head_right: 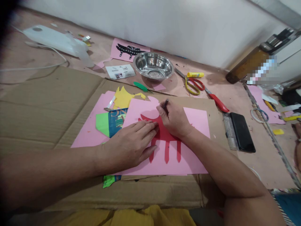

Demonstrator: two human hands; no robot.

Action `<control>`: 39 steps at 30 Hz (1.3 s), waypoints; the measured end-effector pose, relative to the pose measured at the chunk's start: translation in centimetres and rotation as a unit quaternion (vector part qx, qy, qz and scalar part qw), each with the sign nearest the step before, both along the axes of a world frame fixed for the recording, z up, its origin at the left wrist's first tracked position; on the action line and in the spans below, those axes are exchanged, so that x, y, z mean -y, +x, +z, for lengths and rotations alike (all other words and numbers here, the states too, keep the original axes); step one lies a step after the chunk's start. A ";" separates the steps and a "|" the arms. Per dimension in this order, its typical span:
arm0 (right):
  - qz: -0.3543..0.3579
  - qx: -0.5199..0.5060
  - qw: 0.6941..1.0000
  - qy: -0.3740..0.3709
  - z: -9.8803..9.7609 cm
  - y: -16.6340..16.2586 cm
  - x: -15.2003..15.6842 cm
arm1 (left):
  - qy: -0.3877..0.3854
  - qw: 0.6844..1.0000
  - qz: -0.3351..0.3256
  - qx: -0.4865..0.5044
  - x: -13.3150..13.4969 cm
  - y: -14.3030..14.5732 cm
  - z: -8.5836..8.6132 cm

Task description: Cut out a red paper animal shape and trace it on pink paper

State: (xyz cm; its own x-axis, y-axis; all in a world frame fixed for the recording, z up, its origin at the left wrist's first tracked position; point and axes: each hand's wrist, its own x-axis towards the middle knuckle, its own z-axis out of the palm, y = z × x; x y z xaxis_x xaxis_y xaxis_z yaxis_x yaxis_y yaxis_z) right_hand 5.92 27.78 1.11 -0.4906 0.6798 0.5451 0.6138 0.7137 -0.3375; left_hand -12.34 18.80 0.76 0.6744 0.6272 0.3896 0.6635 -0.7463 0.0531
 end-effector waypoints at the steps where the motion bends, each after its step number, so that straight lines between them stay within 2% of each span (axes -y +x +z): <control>1: -0.002 -0.001 1.000 -0.005 0.0 0.0 0.0 | 0.000 1.000 0.000 0.000 0.0 0.0 0.0; 17: 0.000 0.004 0.999 -0.049 0.1 -0.2 0.6 | -0.010 1.000 -0.007 0.001 0.0 0.0 0.0; 39: -0.013 -0.004 1.000 -0.028 0.1 -0.1 0.3 | -0.016 1.000 -0.005 -0.002 0.0 0.0 0.3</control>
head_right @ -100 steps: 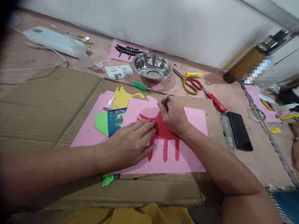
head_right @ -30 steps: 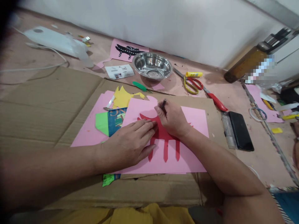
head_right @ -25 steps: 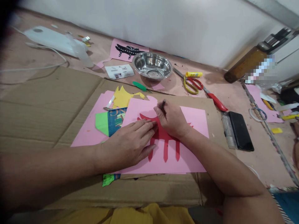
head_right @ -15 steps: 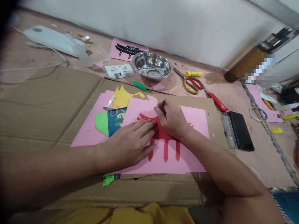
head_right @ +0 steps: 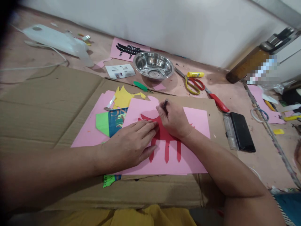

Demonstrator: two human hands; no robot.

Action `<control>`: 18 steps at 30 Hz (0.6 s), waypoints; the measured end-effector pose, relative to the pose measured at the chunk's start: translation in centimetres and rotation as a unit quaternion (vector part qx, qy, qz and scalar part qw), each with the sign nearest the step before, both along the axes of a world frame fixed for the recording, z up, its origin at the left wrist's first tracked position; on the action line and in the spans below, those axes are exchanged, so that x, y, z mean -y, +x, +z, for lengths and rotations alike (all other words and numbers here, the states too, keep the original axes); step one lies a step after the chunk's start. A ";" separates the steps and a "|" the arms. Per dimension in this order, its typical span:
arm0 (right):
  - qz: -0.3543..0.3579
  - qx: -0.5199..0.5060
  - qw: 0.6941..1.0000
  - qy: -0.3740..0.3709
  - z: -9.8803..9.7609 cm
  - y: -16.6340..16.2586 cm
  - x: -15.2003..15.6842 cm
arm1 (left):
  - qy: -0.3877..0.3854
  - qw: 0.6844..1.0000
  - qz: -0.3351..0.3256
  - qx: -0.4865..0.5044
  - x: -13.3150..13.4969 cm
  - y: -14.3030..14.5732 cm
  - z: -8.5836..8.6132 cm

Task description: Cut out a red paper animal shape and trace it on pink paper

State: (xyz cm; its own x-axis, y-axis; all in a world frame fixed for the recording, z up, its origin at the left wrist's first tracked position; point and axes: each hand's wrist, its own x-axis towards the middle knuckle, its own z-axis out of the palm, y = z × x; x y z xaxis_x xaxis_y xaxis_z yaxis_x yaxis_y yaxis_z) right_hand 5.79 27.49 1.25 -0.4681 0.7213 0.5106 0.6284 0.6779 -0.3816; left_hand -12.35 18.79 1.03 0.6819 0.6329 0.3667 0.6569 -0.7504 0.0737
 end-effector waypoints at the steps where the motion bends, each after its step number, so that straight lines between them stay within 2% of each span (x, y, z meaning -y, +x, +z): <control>1: 0.003 0.001 1.000 0.001 0.0 0.0 0.0 | 0.000 1.000 -0.001 0.000 0.0 0.0 0.0; 18: 0.014 0.009 1.000 -0.015 0.0 -0.1 0.2 | -0.011 1.000 -0.002 0.009 0.0 0.0 0.0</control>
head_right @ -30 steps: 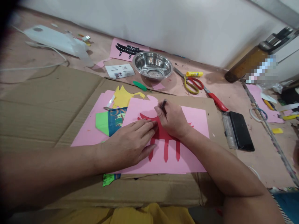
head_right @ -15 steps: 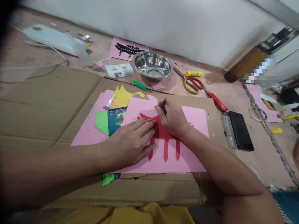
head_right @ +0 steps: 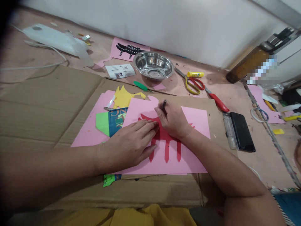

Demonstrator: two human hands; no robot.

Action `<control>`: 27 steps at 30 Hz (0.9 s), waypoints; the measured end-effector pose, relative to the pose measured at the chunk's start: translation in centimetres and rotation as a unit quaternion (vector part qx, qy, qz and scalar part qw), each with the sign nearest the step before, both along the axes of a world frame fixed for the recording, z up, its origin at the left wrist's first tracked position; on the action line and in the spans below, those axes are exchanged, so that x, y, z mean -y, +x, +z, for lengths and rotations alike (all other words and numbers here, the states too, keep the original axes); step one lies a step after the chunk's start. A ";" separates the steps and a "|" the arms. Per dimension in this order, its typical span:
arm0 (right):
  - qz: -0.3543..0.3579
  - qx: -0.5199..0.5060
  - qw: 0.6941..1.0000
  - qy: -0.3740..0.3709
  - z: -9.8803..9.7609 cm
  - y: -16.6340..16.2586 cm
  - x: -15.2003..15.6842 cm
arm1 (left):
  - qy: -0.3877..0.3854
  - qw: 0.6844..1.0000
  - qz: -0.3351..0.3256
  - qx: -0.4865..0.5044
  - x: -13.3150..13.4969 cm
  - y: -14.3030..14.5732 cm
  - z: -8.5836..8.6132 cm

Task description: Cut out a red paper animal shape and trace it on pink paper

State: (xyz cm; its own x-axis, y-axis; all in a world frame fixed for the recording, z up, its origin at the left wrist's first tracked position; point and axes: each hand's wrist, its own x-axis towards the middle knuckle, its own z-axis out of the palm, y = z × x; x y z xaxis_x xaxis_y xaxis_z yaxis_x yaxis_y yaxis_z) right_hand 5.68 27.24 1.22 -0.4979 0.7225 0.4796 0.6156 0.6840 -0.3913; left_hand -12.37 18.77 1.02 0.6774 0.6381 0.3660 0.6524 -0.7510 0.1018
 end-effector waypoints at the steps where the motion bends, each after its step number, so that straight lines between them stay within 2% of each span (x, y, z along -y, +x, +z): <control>1: 0.001 0.000 1.000 0.000 0.0 0.0 0.0 | 0.001 1.000 0.000 0.000 0.0 0.0 0.0; 20: 0.016 -0.004 1.000 -0.012 -0.1 -0.2 0.2 | 0.015 1.000 0.002 -0.002 -0.1 0.0 -0.2; 27: 0.014 -0.013 1.000 0.008 0.0 0.0 0.1 | 0.015 1.000 -0.002 0.000 0.0 -0.1 -0.2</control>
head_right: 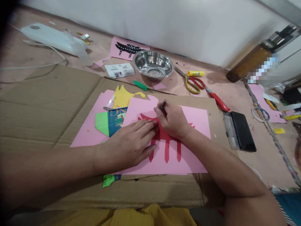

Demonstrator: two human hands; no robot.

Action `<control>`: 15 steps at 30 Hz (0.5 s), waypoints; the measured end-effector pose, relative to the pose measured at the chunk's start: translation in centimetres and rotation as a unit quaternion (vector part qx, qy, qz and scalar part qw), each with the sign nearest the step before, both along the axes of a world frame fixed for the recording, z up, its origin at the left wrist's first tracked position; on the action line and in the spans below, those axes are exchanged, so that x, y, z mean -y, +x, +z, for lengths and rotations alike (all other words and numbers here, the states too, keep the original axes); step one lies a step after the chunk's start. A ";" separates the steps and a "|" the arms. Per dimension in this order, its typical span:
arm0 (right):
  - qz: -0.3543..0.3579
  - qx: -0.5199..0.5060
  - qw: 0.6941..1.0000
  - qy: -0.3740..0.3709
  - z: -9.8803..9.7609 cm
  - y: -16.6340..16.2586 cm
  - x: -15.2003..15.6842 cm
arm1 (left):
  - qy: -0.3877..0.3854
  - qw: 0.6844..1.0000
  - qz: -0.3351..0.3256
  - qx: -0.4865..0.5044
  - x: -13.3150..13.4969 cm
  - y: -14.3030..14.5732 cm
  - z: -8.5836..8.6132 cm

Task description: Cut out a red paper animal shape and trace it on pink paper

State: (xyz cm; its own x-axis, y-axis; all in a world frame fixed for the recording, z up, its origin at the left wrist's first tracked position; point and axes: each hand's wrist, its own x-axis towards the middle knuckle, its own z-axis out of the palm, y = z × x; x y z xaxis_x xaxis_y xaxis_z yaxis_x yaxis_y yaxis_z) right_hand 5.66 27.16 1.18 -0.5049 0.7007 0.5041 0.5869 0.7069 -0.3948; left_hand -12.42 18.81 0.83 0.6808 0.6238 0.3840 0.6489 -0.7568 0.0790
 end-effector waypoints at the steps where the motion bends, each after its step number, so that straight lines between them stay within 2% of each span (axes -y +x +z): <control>1: -0.004 0.000 1.000 -0.002 0.0 0.0 0.0 | -0.001 1.000 0.000 -0.002 0.0 0.0 0.0; 5: -0.014 0.005 1.000 -0.003 0.0 0.0 0.0 | 0.000 1.000 0.002 -0.005 0.0 0.0 0.1; 15: 0.031 0.004 1.000 -0.003 0.1 -0.2 0.2 | 0.009 1.000 0.002 -0.006 0.0 0.1 0.0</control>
